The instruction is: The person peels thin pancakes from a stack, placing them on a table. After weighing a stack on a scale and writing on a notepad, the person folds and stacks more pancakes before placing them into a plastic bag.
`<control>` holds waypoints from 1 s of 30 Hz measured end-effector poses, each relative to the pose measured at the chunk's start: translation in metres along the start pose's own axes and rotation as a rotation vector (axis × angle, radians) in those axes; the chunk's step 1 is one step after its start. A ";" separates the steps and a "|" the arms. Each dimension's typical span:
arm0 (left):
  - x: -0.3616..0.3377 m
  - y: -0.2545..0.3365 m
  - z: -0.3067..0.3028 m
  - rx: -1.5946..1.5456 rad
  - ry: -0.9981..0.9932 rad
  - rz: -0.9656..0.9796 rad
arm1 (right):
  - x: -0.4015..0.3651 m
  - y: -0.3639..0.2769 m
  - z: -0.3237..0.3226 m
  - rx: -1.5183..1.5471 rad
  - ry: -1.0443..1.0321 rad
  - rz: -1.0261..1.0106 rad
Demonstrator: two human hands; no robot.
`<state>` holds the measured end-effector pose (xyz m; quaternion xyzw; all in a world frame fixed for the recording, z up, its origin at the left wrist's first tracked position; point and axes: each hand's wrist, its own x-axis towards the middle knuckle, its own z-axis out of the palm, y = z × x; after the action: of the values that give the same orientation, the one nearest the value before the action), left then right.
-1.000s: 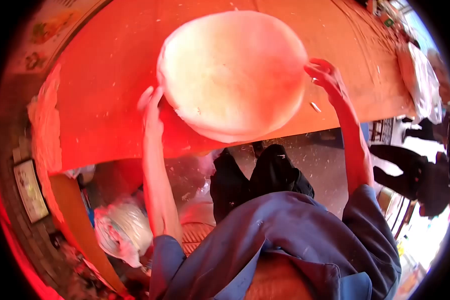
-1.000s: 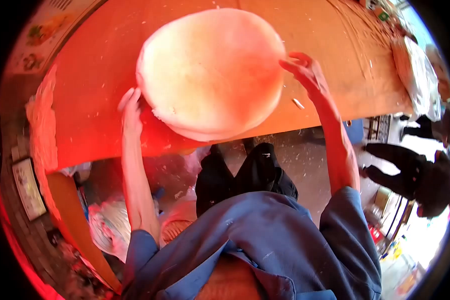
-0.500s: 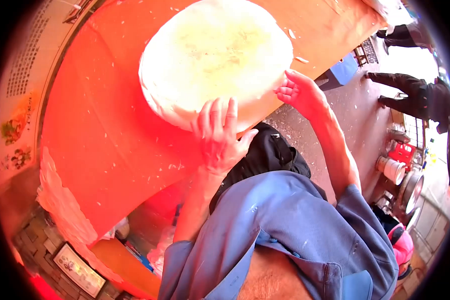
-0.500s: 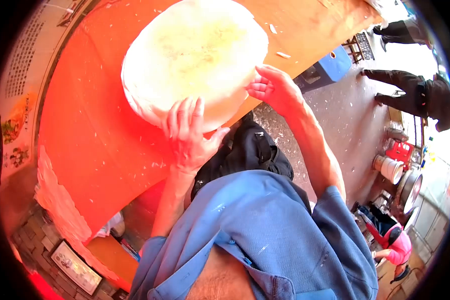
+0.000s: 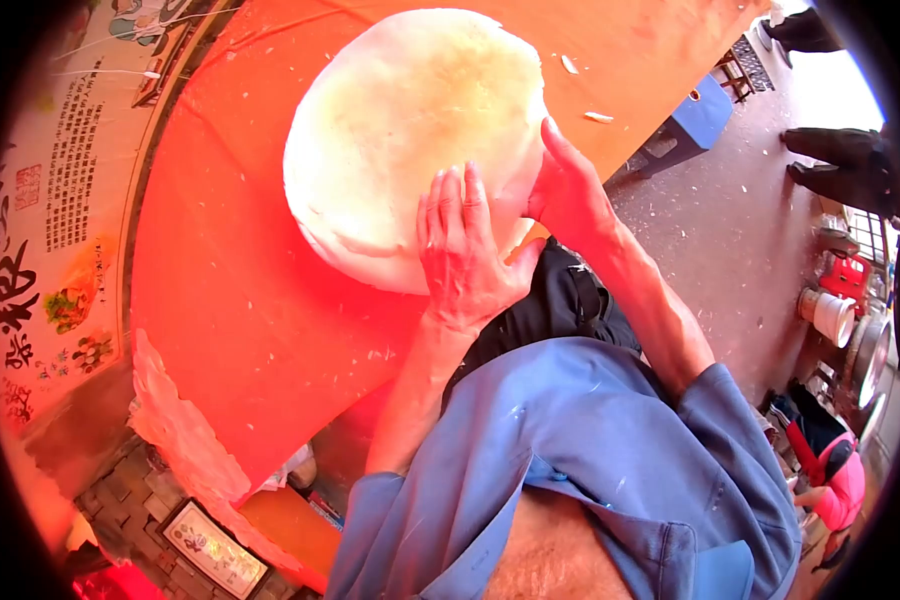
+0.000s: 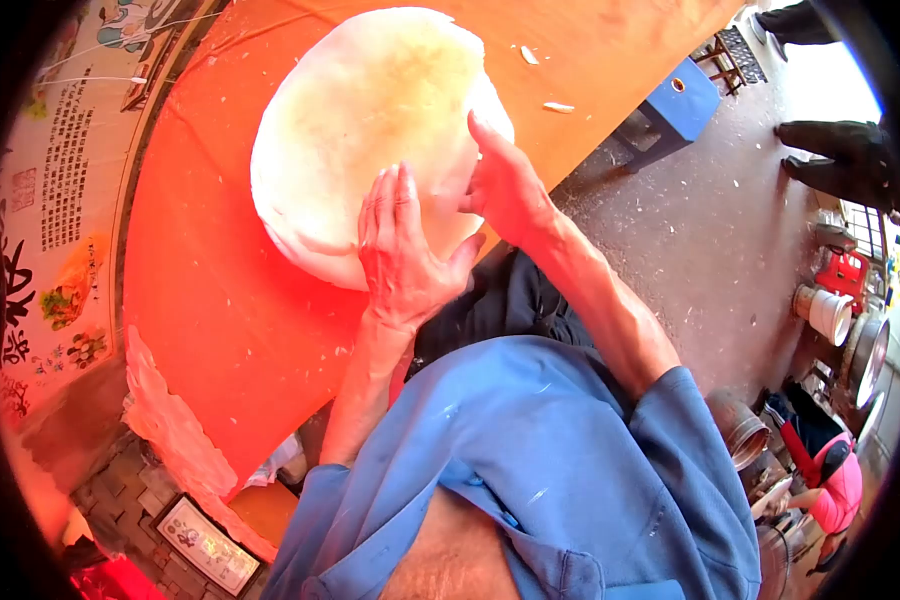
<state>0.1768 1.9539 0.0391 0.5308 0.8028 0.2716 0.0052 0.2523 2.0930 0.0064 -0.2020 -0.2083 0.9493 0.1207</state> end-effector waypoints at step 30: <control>-0.068 -0.088 -0.036 -0.319 0.005 0.109 | -0.052 0.065 -0.011 -0.496 0.717 -0.195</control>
<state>0.1209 1.8545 0.0120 0.5653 0.7196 0.3967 0.0724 0.2939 2.0227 -0.0144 -0.5208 -0.3928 0.7247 0.2223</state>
